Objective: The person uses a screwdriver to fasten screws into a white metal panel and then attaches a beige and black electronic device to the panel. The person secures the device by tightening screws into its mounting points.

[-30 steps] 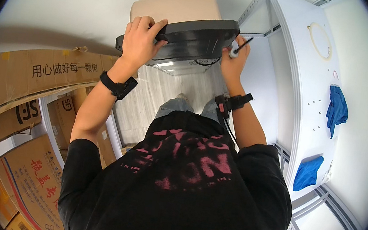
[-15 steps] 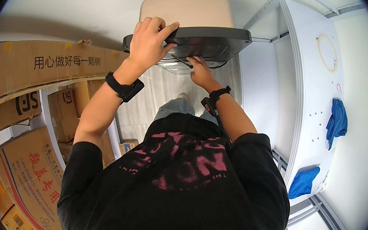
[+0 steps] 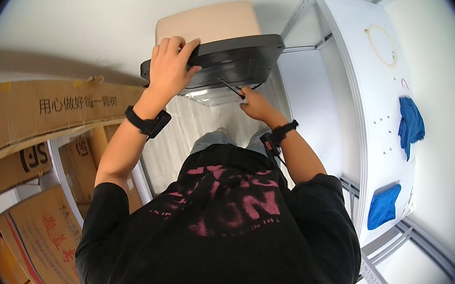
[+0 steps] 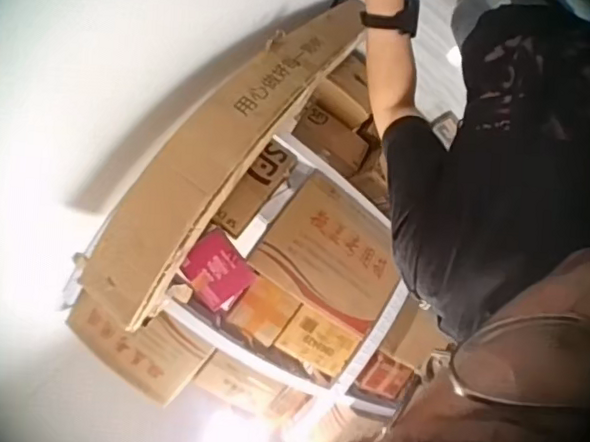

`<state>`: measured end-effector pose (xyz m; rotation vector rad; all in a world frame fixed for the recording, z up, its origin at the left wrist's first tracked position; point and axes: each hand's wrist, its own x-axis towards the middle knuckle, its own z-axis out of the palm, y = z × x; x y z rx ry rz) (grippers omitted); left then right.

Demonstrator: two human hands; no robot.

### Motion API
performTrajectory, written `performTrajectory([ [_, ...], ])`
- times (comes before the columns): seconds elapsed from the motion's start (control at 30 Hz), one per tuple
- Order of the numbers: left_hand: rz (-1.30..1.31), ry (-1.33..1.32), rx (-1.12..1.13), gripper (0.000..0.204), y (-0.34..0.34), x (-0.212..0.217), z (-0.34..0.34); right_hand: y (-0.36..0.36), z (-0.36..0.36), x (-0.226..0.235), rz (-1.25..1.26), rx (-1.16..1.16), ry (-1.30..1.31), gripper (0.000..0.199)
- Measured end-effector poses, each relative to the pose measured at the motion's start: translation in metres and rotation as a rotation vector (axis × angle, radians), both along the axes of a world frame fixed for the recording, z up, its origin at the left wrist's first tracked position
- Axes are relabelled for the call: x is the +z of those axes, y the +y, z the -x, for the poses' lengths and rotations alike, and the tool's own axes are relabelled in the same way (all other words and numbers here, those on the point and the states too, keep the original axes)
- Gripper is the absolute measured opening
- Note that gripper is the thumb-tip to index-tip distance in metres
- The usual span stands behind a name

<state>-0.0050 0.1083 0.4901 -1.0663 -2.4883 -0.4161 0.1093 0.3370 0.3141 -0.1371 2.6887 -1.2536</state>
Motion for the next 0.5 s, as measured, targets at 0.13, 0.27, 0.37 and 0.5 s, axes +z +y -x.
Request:
performTrajectory([
  [0.13, 0.045, -0.065, 0.036, 0.062, 0.001, 0.012, -0.002, 0.033, -0.046, 0.038, 0.097, -0.177, -0.180, 0.032],
  [0.27, 0.016, -0.045, 0.023, 0.062, 0.010, 0.014, -0.001, 0.067, -0.096, 0.068, 0.186, -0.391, -0.255, 0.038],
  [0.37, -0.028, -0.059, -0.022, 0.058, 0.029, 0.018, -0.005, 0.086, -0.134, 0.095, 0.303, -0.538, -0.272, 0.043],
  [0.5, -0.229, -0.051, -0.228, 0.044, 0.082, 0.027, -0.026, 0.107, -0.180, 0.118, 0.632, -0.798, -0.084, 0.036],
])
